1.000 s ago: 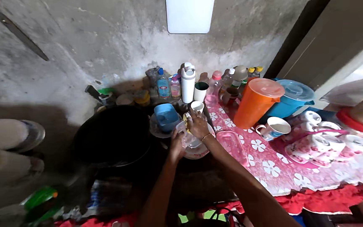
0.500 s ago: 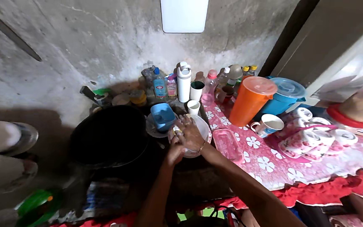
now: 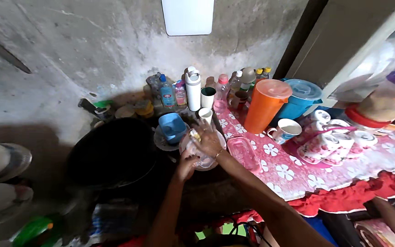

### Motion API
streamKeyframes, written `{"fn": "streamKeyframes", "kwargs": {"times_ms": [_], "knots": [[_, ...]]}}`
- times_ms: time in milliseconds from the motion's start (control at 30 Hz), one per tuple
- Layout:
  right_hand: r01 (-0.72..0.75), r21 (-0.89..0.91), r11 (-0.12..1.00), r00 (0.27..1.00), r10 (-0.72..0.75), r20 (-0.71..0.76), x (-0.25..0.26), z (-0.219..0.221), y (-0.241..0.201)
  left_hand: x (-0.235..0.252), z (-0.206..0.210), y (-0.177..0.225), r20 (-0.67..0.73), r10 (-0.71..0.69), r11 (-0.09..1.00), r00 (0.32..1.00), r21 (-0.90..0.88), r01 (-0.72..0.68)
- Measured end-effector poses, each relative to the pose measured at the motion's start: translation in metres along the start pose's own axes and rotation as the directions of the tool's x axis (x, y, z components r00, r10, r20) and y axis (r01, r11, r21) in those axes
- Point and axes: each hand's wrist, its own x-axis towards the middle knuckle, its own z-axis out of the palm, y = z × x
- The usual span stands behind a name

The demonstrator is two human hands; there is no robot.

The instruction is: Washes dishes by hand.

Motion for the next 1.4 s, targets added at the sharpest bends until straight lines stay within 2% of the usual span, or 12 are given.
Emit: {"fn": "streamKeyframes", "kwargs": {"times_ms": [100, 200, 300, 367, 433, 500, 667, 833, 1033, 1200, 1333, 1400], "knots": [[-0.236, 0.085, 0.968, 0.971, 0.239, -0.029, 0.019, -0.019, 0.018, -0.002, -0.005, 0.0, 0.061, 0.02, 1.0, 0.998, 0.019, -0.021], [-0.226, 0.048, 0.973, 0.974, 0.225, 0.016, 0.023, -0.028, 0.019, 0.006, -0.021, 0.001, 0.139, -0.051, 0.99, 0.989, 0.134, 0.033], [-0.098, -0.086, 0.991, 0.992, 0.104, 0.071, 0.018, -0.03, 0.004, 0.018, -0.023, 0.017, 0.233, -0.178, 0.951, 0.956, 0.289, 0.107], [0.066, -0.089, 0.994, 0.997, -0.061, 0.053, 0.009, -0.02, -0.008, 0.025, -0.009, 0.028, 0.18, -0.171, 0.939, 0.969, 0.329, 0.104], [0.258, -0.055, 0.965, 0.958, -0.263, -0.113, 0.001, -0.001, -0.007, 0.03, 0.006, 0.03, 0.079, -0.082, 0.945, 0.993, 0.322, 0.053], [0.318, -0.068, 0.946, 0.91, -0.324, -0.26, 0.005, 0.009, 0.009, 0.031, 0.012, 0.026, 0.03, 0.003, 0.959, 1.0, 0.284, -0.012], [0.043, -0.025, 0.999, 0.965, -0.048, -0.258, 0.004, 0.001, 0.029, 0.027, 0.013, 0.019, -0.009, -0.01, 0.979, 1.0, 0.204, 0.012], [0.262, -0.047, 0.964, 0.927, -0.265, -0.266, 0.005, 0.008, 0.005, 0.028, 0.018, 0.02, 0.0, 0.028, 0.96, 1.0, 0.278, -0.027], [-0.096, -0.008, 0.995, 0.992, 0.095, -0.083, 0.016, -0.008, 0.016, 0.028, 0.008, 0.023, -0.012, -0.008, 0.965, 1.0, 0.261, 0.011], [0.144, 0.031, 0.989, 0.981, -0.139, -0.134, 0.014, 0.005, -0.012, 0.032, 0.005, 0.024, -0.025, 0.053, 0.954, 0.998, 0.297, -0.043], [-0.105, 0.059, 0.993, 0.991, 0.11, -0.075, 0.031, -0.002, 0.011, 0.033, -0.004, 0.027, -0.059, 0.069, 0.945, 0.996, 0.324, -0.046], [-0.135, 0.047, 0.99, 0.99, 0.137, -0.045, 0.026, -0.004, 0.004, 0.031, -0.006, 0.025, -0.037, 0.06, 0.945, 0.997, 0.325, -0.045]]}}
